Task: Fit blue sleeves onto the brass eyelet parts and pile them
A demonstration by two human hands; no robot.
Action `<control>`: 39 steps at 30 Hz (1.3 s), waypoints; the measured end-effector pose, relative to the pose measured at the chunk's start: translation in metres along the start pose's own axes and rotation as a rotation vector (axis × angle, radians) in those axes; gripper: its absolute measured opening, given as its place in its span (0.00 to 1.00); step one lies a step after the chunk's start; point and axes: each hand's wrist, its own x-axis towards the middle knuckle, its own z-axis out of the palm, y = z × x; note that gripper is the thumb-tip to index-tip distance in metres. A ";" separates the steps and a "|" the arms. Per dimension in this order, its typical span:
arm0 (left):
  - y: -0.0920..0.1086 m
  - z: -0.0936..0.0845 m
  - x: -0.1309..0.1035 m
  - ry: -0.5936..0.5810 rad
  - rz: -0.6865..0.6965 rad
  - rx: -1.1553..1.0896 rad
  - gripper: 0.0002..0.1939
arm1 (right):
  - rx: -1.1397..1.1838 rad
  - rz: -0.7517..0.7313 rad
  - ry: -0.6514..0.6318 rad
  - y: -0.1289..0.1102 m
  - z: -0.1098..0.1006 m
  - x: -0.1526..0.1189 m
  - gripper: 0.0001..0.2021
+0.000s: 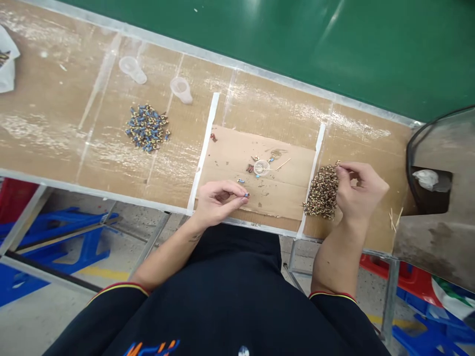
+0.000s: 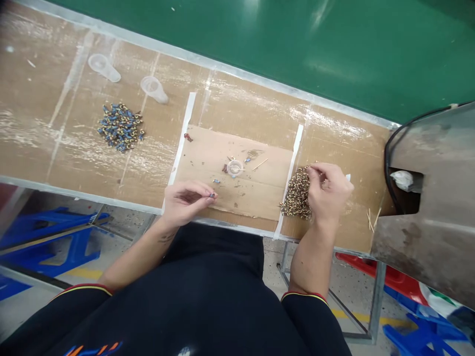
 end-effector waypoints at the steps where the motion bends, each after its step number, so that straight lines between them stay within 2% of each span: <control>1: 0.000 0.001 0.000 0.003 0.002 0.009 0.07 | 0.047 0.005 0.062 -0.005 -0.001 -0.003 0.05; 3: 0.000 0.003 0.000 0.010 0.011 0.020 0.06 | 0.173 0.005 0.171 -0.021 0.000 -0.011 0.04; 5: 0.000 0.007 0.000 0.017 0.039 0.013 0.05 | 0.279 -0.012 0.226 -0.043 0.003 -0.023 0.04; 7: 0.000 0.012 0.000 0.014 0.080 -0.005 0.03 | 0.371 -0.033 0.221 -0.068 0.009 -0.037 0.04; 10: 0.001 0.018 0.000 -0.022 0.114 -0.015 0.01 | 0.528 0.027 0.175 -0.101 0.021 -0.060 0.06; 14: 0.004 0.020 -0.001 -0.073 0.094 0.014 0.03 | 0.627 0.081 0.060 -0.124 0.035 -0.080 0.05; 19: 0.006 0.022 -0.002 -0.096 0.039 0.010 0.07 | 0.685 0.127 0.034 -0.133 0.042 -0.088 0.13; 23: 0.005 0.025 -0.004 -0.068 0.033 -0.054 0.04 | 0.713 0.150 0.031 -0.136 0.042 -0.089 0.15; 27: 0.003 0.026 -0.007 -0.067 0.005 -0.053 0.07 | 0.696 0.155 -0.008 -0.137 0.042 -0.090 0.16; 29: 0.002 0.024 -0.007 -0.070 0.034 -0.020 0.07 | 0.692 0.149 -0.027 -0.137 0.041 -0.090 0.17; 34: 0.007 0.016 -0.002 -0.140 0.227 0.189 0.03 | 0.704 0.121 -0.092 -0.135 0.037 -0.086 0.19; 39: 0.016 0.011 0.001 -0.191 0.257 0.281 0.05 | 0.704 0.070 -0.143 -0.133 0.037 -0.084 0.18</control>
